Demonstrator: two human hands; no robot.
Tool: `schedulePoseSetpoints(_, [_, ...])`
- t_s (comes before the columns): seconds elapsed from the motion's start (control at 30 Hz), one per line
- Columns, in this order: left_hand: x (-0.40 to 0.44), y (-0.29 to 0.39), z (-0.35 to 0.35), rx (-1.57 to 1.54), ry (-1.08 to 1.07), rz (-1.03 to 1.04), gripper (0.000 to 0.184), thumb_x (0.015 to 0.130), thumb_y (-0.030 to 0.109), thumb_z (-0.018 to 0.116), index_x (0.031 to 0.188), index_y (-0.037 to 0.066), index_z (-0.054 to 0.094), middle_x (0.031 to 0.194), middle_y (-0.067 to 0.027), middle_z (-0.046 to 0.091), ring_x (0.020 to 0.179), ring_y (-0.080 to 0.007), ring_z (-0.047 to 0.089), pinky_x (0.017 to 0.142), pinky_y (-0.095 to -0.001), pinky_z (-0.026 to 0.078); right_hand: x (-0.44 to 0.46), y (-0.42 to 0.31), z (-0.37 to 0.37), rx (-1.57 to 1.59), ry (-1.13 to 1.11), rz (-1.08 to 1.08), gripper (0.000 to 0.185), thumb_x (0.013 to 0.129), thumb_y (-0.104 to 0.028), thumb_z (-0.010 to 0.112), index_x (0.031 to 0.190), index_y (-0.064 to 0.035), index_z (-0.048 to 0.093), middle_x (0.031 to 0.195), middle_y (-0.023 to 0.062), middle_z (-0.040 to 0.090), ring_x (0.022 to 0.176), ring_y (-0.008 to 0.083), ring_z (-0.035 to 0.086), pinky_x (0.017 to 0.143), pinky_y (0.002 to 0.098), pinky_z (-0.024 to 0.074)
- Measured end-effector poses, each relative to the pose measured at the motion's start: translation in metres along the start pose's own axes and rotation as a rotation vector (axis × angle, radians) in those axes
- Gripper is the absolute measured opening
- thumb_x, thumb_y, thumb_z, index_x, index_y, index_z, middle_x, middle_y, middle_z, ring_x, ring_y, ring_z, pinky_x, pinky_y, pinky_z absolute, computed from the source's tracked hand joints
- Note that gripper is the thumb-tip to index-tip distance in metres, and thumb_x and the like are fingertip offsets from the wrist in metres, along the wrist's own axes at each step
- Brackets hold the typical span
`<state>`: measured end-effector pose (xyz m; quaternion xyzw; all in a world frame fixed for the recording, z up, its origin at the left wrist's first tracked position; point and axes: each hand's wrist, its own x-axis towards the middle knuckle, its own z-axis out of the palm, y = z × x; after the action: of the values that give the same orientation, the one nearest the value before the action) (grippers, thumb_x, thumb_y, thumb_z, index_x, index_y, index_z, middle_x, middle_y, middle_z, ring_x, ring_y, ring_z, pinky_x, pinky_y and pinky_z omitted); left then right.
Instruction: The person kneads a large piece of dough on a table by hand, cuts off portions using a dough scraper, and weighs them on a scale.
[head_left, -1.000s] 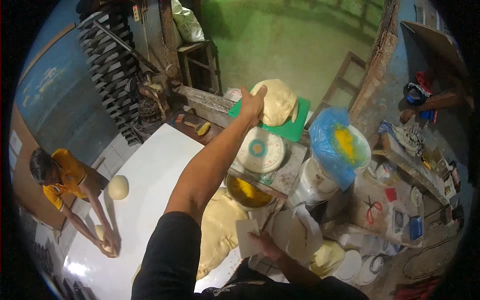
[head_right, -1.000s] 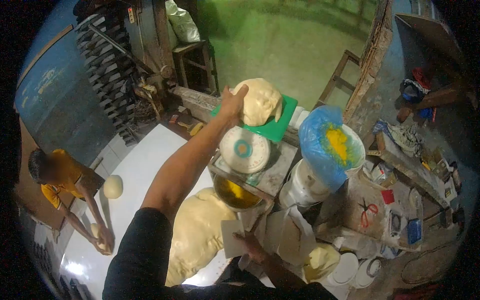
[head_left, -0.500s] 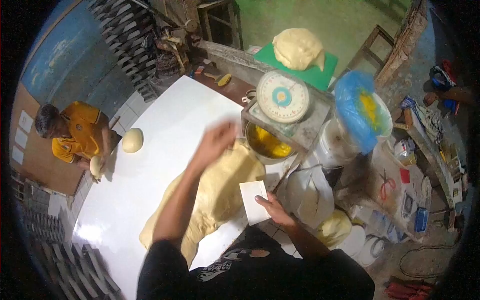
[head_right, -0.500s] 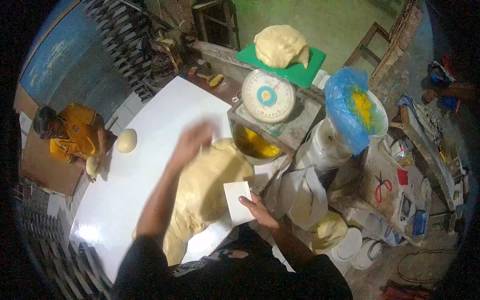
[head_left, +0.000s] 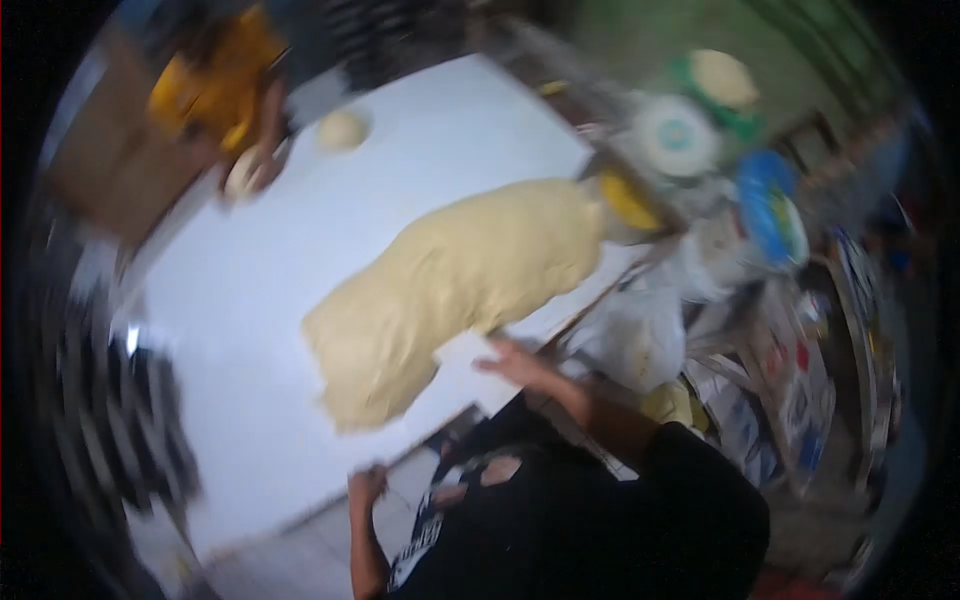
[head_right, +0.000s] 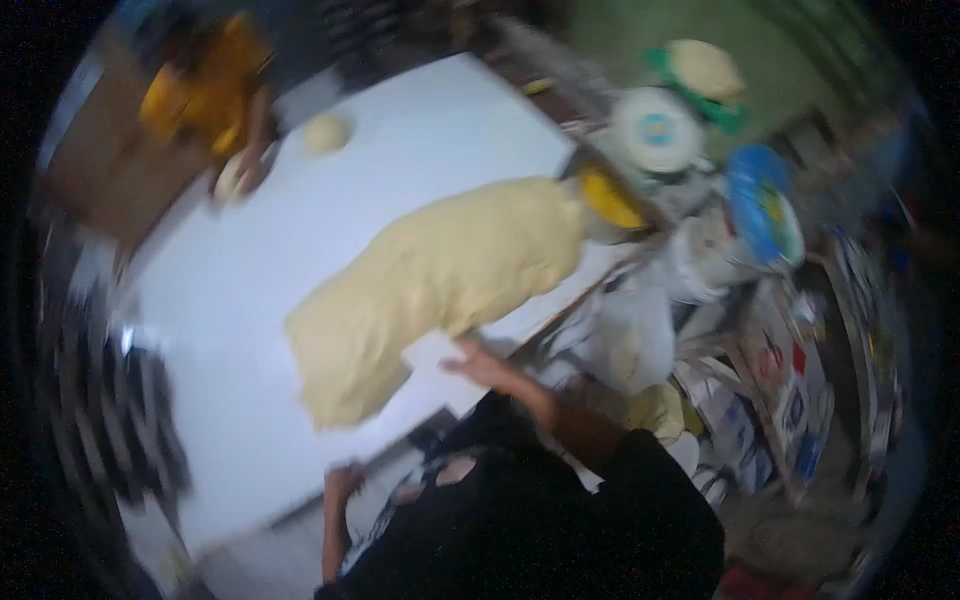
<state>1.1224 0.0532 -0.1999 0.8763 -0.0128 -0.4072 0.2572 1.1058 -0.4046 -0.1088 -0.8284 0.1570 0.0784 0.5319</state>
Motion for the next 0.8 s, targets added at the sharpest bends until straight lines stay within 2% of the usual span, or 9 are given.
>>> schedulePoseSetpoints(0.03, [0.006,-0.033,0.013,0.189,0.349,0.25,0.041,0.095,0.04,0.065,0.087,0.0,0.072,0.073,-0.0203,0.071,0.065,-0.0338,0.069,0.062,-0.0462,0.054,-0.011,-0.036,0.007,-0.118,0.029,0.128,0.057,0.096,-0.043,0.072,0.13,0.0013,0.062,0.121,0.0207,0.07,0.113,0.0267,0.063,0.098,0.0431,0.0496])
schedulePoseSetpoints(0.07, [-0.002,-0.025,0.012,0.161,0.452,0.125,0.044,0.091,0.042,0.07,0.082,-0.001,0.069,0.075,-0.0237,0.069,0.07,-0.0403,0.066,0.065,-0.05,0.051,0.008,-0.009,0.028,-0.337,-0.069,0.145,0.052,0.096,-0.038,0.073,0.127,0.0019,0.063,0.116,0.0172,0.071,0.108,0.0243,0.066,0.092,0.0416,0.0535])
schedulePoseSetpoints(0.13, [-0.013,0.001,0.009,-0.293,0.663,0.014,0.046,0.086,0.042,0.077,0.089,-0.002,0.065,0.077,-0.022,0.065,0.075,-0.0415,0.064,0.067,-0.0528,0.047,0.012,-0.034,0.053,0.237,-0.264,0.034,0.045,0.1,-0.031,0.067,0.128,0.0033,0.063,0.108,0.0141,0.075,0.095,0.0215,0.071,0.085,0.0363,0.0567])
schedulePoseSetpoints(0.2, [0.007,0.022,0.018,-0.329,0.788,0.044,0.056,0.084,0.043,0.08,0.109,-0.003,0.06,0.1,-0.024,0.063,0.094,-0.0404,0.063,0.08,-0.0484,0.05,0.009,-0.084,0.088,0.176,-0.32,0.037,0.036,0.101,-0.025,0.063,0.125,0.0018,0.065,0.108,0.0162,0.075,0.095,0.0228,0.072,0.084,0.037,0.0561])
schedulePoseSetpoints(0.3, [0.019,0.077,0.013,-0.501,0.725,0.094,0.056,0.083,0.03,0.082,0.117,-0.007,0.056,0.112,-0.0273,0.061,0.102,-0.042,0.061,0.086,-0.0479,0.05,0.007,-0.125,0.137,-0.158,-0.228,-0.227,0.033,0.1,-0.025,0.062,0.124,-0.0035,0.065,0.097,0.0238,0.072,0.09,0.0356,0.073,0.079,0.0426,0.055])
schedulePoseSetpoints(0.4, [0.044,0.072,0.022,-0.672,0.724,0.043,0.041,0.086,0.02,0.075,0.114,-0.006,0.06,0.092,-0.0238,0.068,0.085,-0.038,0.068,0.078,-0.0475,0.053,0.022,-0.139,0.184,-0.435,-0.311,-0.459,0.03,0.099,-0.026,0.059,0.117,-0.0019,0.064,0.092,0.0251,0.07,0.087,0.0444,0.069,0.077,0.0493,0.0539])
schedulePoseSetpoints(0.63, [0.005,0.047,0.0,-0.895,0.781,0.057,0.038,0.086,0.017,0.074,0.117,-0.003,0.064,0.09,-0.0177,0.073,0.079,-0.0244,0.07,0.076,-0.0393,0.056,0.036,-0.15,0.245,-0.567,-0.356,-0.424,0.025,0.1,-0.024,0.055,0.11,-0.0012,0.06,0.095,0.0267,0.068,0.089,0.0485,0.066,0.078,0.0551,0.0518])
schedulePoseSetpoints(0.7, [0.015,0.053,-0.015,-0.854,0.95,0.147,0.041,0.085,0.01,0.071,0.122,-0.006,0.06,0.094,-0.0231,0.071,0.088,-0.0372,0.072,0.08,-0.0428,0.056,0.04,-0.145,0.251,-0.587,-0.257,-0.421,0.025,0.1,-0.023,0.053,0.108,-0.0008,0.06,0.094,0.0265,0.068,0.088,0.0484,0.066,0.077,0.0548,0.0522])
schedulePoseSetpoints(0.8, [0.048,0.045,-0.015,-0.59,0.975,0.264,0.036,0.086,0.008,0.069,0.119,-0.005,0.062,0.095,-0.0247,0.071,0.091,-0.0412,0.07,0.082,-0.0448,0.056,0.04,-0.14,0.261,-0.566,-0.26,-0.452,0.023,0.1,-0.022,0.053,0.105,-0.0003,0.059,0.093,0.0261,0.068,0.086,0.0487,0.066,0.076,0.0557,0.052])
